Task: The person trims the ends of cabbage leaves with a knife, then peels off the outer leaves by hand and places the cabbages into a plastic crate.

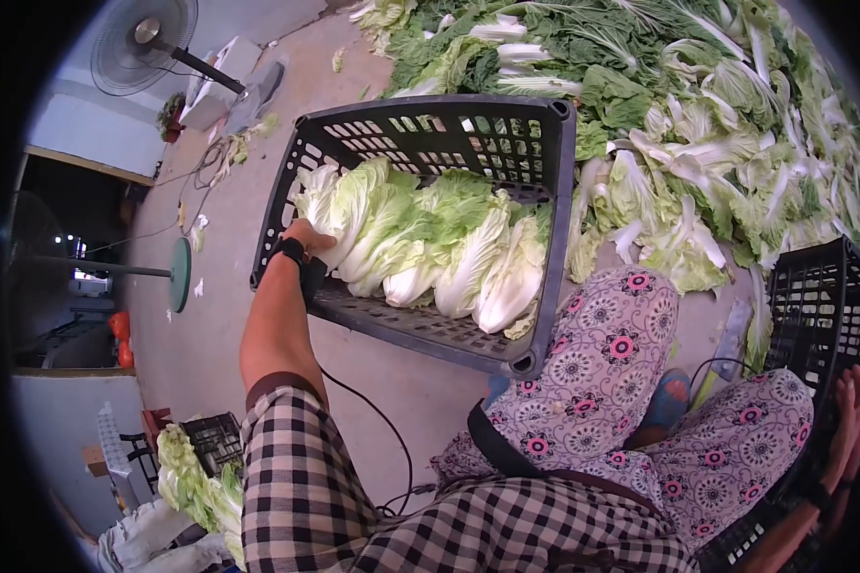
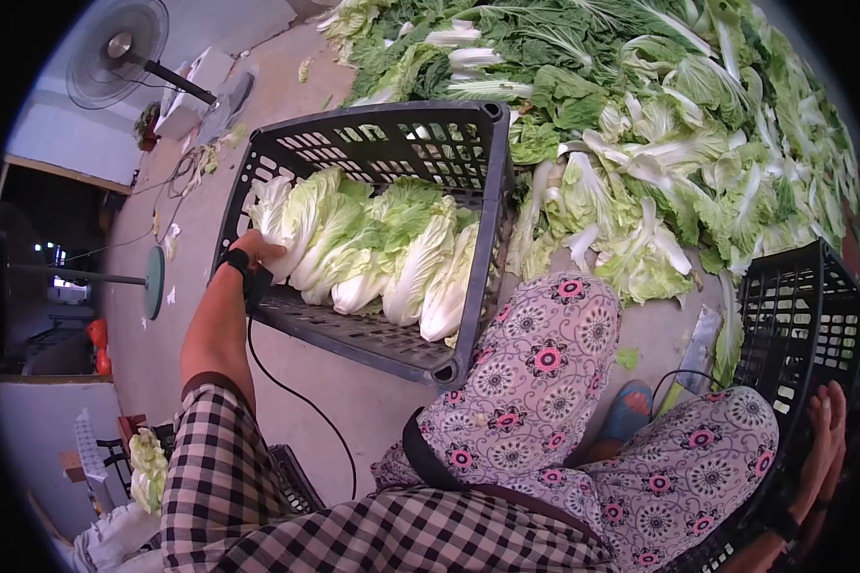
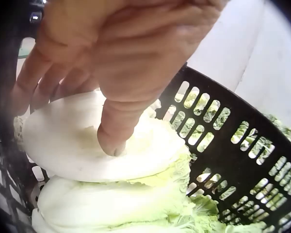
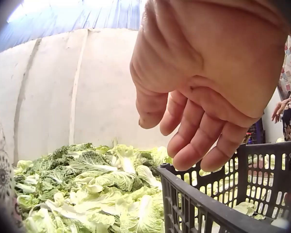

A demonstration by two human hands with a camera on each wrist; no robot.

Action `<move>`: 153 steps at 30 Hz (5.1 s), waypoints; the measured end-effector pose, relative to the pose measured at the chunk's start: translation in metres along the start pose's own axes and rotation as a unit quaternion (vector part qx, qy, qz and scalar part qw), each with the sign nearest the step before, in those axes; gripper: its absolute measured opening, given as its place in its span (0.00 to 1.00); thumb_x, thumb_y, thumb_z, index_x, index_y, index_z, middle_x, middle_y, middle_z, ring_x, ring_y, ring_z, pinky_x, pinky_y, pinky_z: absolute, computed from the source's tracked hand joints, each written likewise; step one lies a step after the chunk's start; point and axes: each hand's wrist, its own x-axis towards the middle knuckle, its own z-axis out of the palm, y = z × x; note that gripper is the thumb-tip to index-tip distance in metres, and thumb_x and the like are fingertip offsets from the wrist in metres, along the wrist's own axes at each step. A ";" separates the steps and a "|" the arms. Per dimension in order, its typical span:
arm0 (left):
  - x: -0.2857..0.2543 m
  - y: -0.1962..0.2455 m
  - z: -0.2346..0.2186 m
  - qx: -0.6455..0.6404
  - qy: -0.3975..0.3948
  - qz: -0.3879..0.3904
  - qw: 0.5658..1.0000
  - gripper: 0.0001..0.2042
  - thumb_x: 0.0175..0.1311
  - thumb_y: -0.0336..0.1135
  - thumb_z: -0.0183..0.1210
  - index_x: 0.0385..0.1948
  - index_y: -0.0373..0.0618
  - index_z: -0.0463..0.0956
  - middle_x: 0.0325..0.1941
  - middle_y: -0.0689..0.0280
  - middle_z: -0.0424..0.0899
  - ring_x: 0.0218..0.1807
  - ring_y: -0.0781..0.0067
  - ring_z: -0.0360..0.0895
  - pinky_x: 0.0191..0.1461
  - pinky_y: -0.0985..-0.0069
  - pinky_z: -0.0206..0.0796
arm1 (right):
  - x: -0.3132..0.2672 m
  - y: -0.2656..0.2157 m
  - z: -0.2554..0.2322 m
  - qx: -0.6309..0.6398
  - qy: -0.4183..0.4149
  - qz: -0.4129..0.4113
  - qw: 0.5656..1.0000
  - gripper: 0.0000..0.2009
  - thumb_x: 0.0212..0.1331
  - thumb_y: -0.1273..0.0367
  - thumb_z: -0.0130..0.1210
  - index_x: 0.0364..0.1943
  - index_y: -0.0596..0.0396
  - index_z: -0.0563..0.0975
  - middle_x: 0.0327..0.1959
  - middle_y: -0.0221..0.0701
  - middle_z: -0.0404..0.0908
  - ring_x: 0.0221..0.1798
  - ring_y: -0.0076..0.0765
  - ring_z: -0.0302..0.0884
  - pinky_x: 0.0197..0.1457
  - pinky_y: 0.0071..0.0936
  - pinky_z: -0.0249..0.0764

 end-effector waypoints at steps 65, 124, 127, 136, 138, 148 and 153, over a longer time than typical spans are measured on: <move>-0.378 0.334 0.076 -0.404 -0.337 0.520 0.674 0.26 0.56 0.28 0.63 0.56 0.39 0.62 0.50 0.66 0.75 0.45 0.79 0.74 0.47 0.81 0.69 | -0.034 -0.156 0.183 0.135 -0.174 -0.179 0.959 0.29 0.53 0.60 0.58 0.57 0.59 0.65 0.46 0.39 0.76 0.49 0.31 0.72 0.54 0.28 0.68; -0.387 0.314 0.065 -0.366 -0.316 0.641 0.595 0.35 0.53 0.54 0.62 0.58 0.38 0.64 0.52 0.65 0.74 0.55 0.77 0.68 0.59 0.76 0.59 | -0.038 -0.162 0.185 0.139 -0.281 -0.174 0.933 0.31 0.39 0.61 0.71 0.47 0.60 0.70 0.43 0.34 0.79 0.47 0.29 0.75 0.54 0.28 0.69; -0.386 0.317 0.069 -0.402 -0.317 0.632 0.582 0.35 0.54 0.54 0.61 0.58 0.38 0.64 0.54 0.64 0.72 0.57 0.76 0.67 0.61 0.75 0.57 | -0.038 -0.160 0.186 0.156 -0.235 -0.172 0.944 0.28 0.38 0.64 0.71 0.44 0.60 0.72 0.38 0.31 0.80 0.43 0.25 0.76 0.50 0.25 0.71; -0.391 0.316 0.069 -0.394 -0.292 0.635 0.597 0.44 0.47 0.47 0.68 0.64 0.40 0.52 0.60 0.59 0.66 0.61 0.69 0.63 0.65 0.73 0.53 | -0.036 -0.158 0.187 0.124 -0.163 -0.178 0.962 0.26 0.39 0.66 0.70 0.43 0.62 0.72 0.36 0.33 0.80 0.39 0.25 0.77 0.46 0.24 0.73; -0.388 0.317 0.072 -0.387 -0.297 0.626 0.608 0.43 0.46 0.41 0.69 0.64 0.40 0.52 0.59 0.59 0.66 0.61 0.69 0.64 0.65 0.72 0.54 | -0.035 -0.159 0.188 0.107 -0.158 -0.188 0.964 0.27 0.39 0.65 0.70 0.43 0.62 0.72 0.36 0.33 0.80 0.39 0.26 0.77 0.46 0.24 0.73; -0.386 0.323 0.080 -0.364 -0.259 0.631 0.635 0.33 0.50 0.32 0.66 0.58 0.38 0.60 0.52 0.61 0.74 0.53 0.73 0.71 0.57 0.75 0.63 | -0.040 -0.164 0.188 0.053 -0.173 -0.216 0.960 0.29 0.39 0.60 0.71 0.44 0.63 0.73 0.37 0.35 0.80 0.40 0.27 0.78 0.47 0.25 0.73; -0.390 0.323 0.080 -0.406 -0.262 0.575 0.660 0.29 0.47 0.28 0.66 0.54 0.38 0.65 0.49 0.63 0.77 0.50 0.75 0.73 0.55 0.77 0.65 | -0.039 -0.165 0.190 0.048 -0.179 -0.218 0.958 0.29 0.40 0.60 0.70 0.44 0.63 0.73 0.36 0.34 0.80 0.40 0.27 0.78 0.47 0.26 0.74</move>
